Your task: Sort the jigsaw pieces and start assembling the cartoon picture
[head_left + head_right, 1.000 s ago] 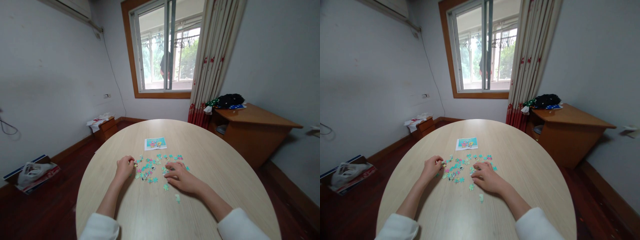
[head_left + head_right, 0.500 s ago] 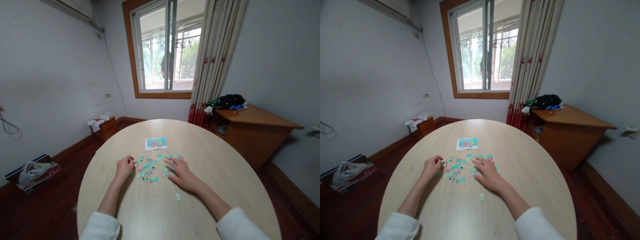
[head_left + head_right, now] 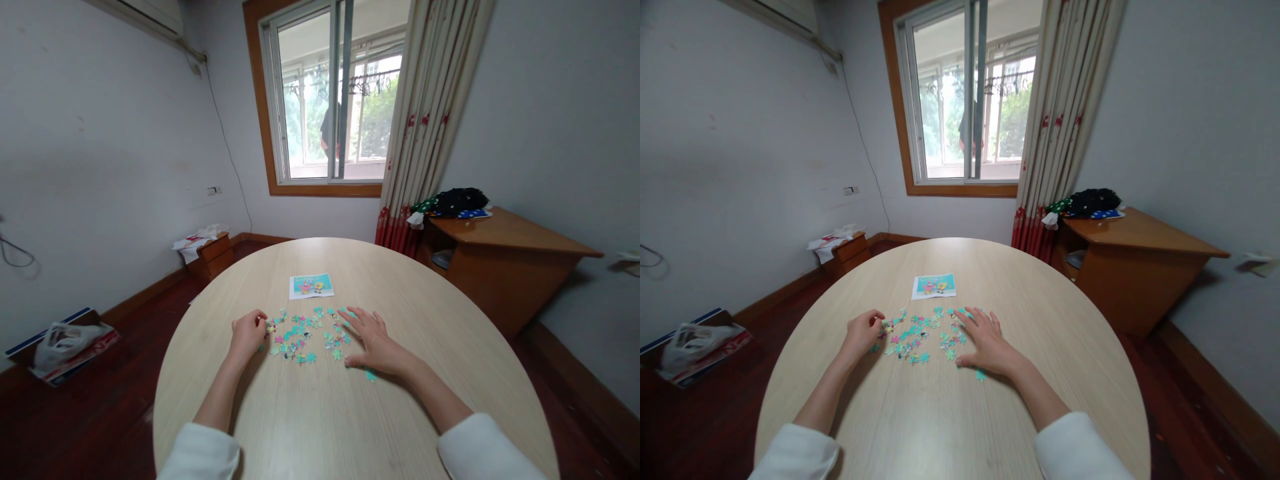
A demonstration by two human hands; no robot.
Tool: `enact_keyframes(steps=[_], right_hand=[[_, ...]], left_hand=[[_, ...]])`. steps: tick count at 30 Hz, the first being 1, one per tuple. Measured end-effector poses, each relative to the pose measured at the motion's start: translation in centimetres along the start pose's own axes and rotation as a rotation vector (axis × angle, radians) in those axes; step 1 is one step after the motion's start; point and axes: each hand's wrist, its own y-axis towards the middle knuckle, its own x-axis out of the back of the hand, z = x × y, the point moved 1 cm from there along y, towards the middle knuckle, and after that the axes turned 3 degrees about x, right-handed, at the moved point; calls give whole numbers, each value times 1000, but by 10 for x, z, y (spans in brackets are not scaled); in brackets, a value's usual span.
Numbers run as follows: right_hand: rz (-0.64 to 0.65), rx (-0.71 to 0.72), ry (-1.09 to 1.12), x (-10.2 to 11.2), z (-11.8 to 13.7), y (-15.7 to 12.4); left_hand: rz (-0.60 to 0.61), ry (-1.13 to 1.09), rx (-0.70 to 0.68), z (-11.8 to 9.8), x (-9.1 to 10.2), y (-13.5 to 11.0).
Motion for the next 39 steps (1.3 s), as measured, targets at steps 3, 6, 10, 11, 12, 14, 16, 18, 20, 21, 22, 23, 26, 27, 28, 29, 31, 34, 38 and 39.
enact_keyframes(steps=[3, 6, 10, 11, 12, 14, 16, 18, 20, 21, 22, 23, 26, 27, 28, 29, 31, 34, 38, 39], right_hand=[[-25, -35, 9, 7, -11, -2], [73, -7, 27, 9, -19, -5], [45, -39, -6, 4, -20, -3], [8, -49, -16, 4, -20, -3], [-17, -56, -23, 4, -20, -2], [-22, -70, -26, 9, -22, -3], [8, -84, -18, 14, -27, -7], [39, -89, -17, 18, -32, -10], [29, -134, -35, 17, -38, -10], [2, -161, -43, 15, -40, -9], [-29, -179, -52, 12, -41, -7], [-56, -179, -58, 8, -42, -5], [-99, -146, -57, -1, -42, 0], [-113, -143, -61, -2, -41, 1], [-128, -148, -71, -3, -40, 2], [-140, -158, -87, -4, -38, 2], [-136, -194, -127, -6, -33, 4], [-70, -244, -175, -12, -23, 7], [-30, -249, -217, -21, -8, 14], [-26, -248, -221, -23, -4, 16]], left_hand=[[1, 1, -2, 0, 0, 0], [4, 1, 0, 1, -1, 0], [10, 6, 1, 2, -2, 1], [11, 6, 0, 2, -2, 1], [12, 6, -2, 2, -2, 1], [11, 9, -5, 2, -3, 2], [11, 11, -1, 3, -3, 2], [13, 16, 11, 4, -3, 2], [14, 28, 26, 5, -3, 3], [16, 38, 33, 6, -3, 3], [19, 47, 40, 7, -2, 4], [22, 56, 46, 7, -2, 4], [19, 75, 42, 6, -2, 3], [7, 77, 21, 3, -3, 1], [-5, 84, -12, -1, -6, -2], [-18, 96, -55, -5, -9, -5], [3, 160, -136, -15, -17, -13], [128, 255, -62, -26, -33, -24], [271, 306, -75, -37, -46, -31], [279, 309, -105, -40, -48, -32]])
